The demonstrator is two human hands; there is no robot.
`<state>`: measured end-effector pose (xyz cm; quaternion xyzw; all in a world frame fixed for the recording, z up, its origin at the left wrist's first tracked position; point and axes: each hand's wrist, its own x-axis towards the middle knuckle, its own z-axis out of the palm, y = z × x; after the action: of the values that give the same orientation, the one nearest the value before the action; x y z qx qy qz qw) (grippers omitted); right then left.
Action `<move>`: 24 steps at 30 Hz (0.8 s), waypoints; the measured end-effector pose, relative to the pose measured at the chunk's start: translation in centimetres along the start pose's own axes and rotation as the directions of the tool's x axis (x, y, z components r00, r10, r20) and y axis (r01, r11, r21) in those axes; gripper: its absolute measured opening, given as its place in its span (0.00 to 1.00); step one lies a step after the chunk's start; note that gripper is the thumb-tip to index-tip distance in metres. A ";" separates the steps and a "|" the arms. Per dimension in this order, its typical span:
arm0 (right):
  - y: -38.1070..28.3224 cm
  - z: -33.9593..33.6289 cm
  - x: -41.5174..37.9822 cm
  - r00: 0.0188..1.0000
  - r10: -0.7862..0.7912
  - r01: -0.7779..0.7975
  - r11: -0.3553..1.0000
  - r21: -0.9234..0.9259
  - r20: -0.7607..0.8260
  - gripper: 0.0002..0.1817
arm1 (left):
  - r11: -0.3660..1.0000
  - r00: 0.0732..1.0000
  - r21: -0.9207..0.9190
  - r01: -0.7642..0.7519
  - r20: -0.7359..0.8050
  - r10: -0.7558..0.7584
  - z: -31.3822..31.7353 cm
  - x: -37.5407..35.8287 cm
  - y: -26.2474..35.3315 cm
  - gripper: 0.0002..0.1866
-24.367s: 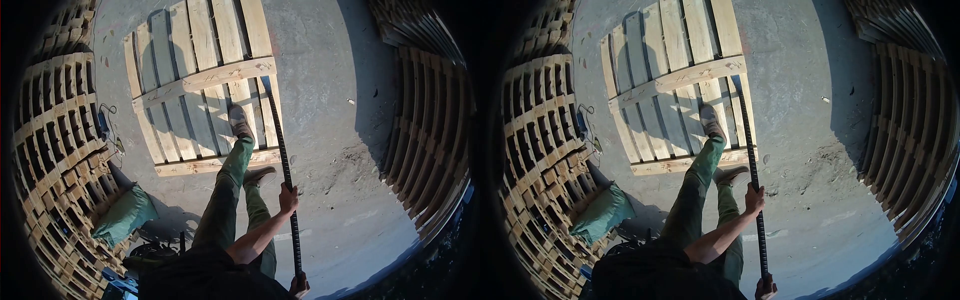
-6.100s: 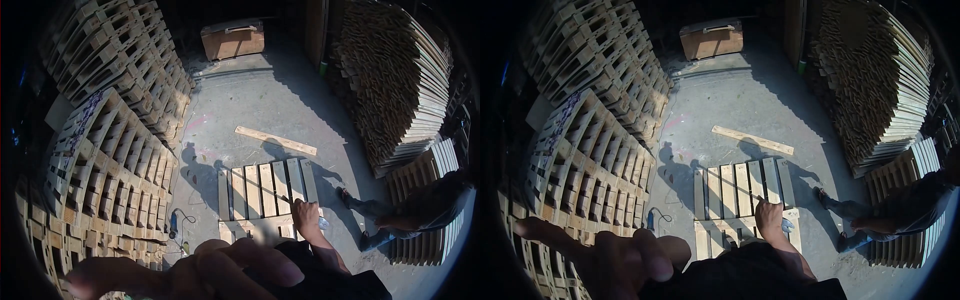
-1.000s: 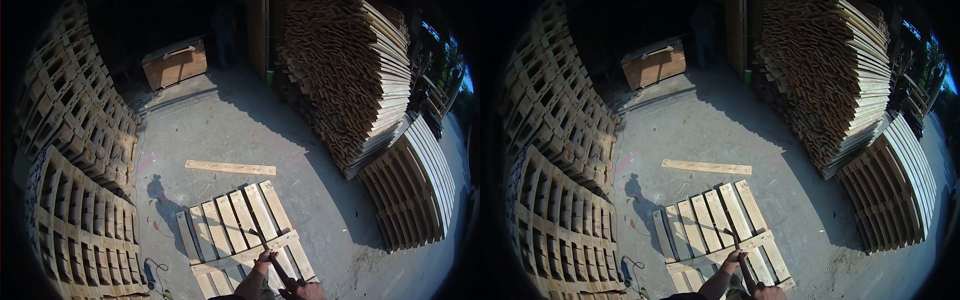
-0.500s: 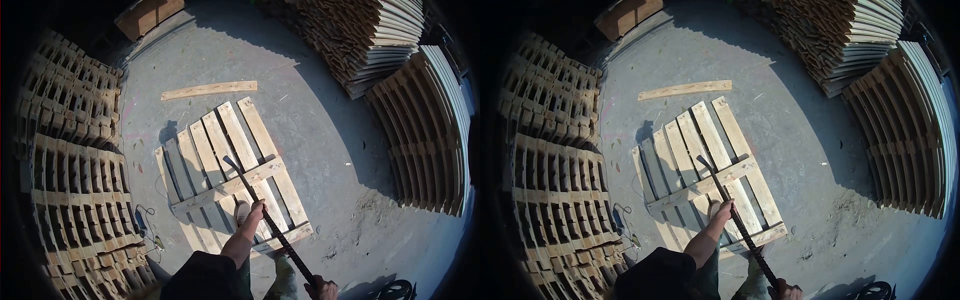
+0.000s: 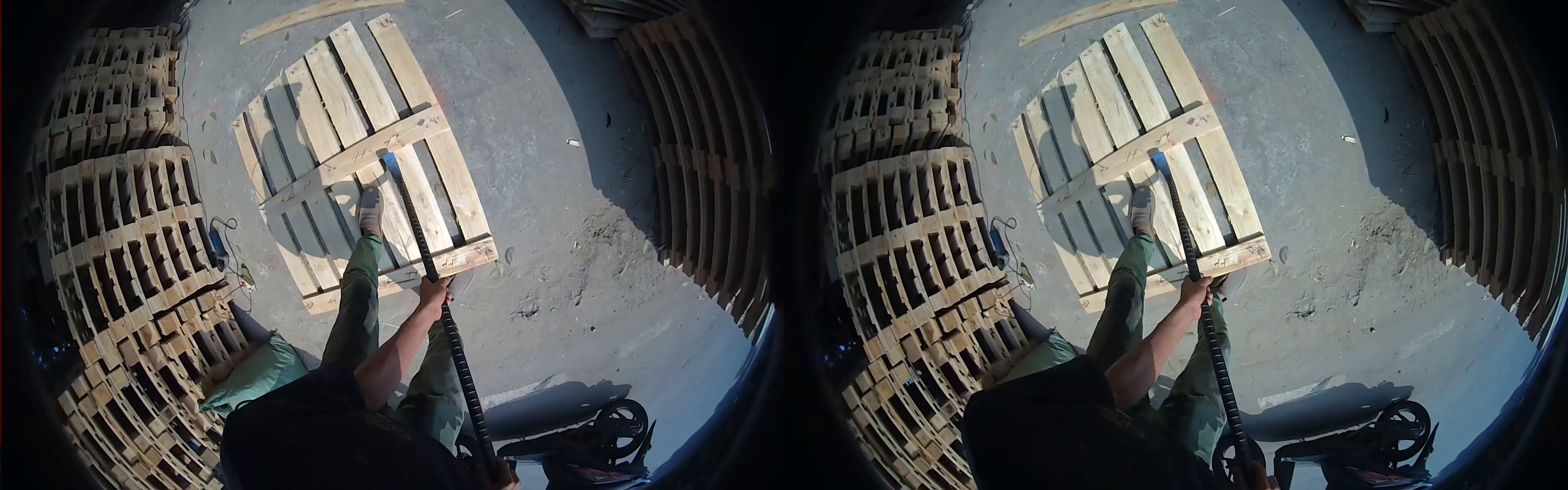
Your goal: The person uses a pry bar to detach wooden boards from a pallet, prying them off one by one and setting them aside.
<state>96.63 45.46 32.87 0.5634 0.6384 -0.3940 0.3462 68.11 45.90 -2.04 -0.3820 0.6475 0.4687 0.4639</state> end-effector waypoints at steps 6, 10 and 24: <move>2.3 0.3 -1.0 0.996 0.077 -0.075 0.996 -0.044 0.047 0.17 | 0.990 0.985 -0.056 0.127 0.128 -0.119 1.4 2.7 -5.8 0.12; 2.1 0.8 -0.6 0.996 0.071 -0.066 0.995 -0.074 0.059 0.18 | 0.986 0.984 -0.076 0.151 0.107 -0.143 1.2 1.9 -3.3 0.08; 2.1 6.4 5.9 0.930 -0.251 0.217 0.965 -0.149 -0.269 0.15 | 0.987 0.999 0.157 -0.044 -0.011 0.047 1.3 10.1 -1.6 0.13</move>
<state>97.95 42.47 24.57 0.5128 0.7664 -0.3088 0.2331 67.17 46.13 -12.27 -0.3330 0.6941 0.4241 0.4769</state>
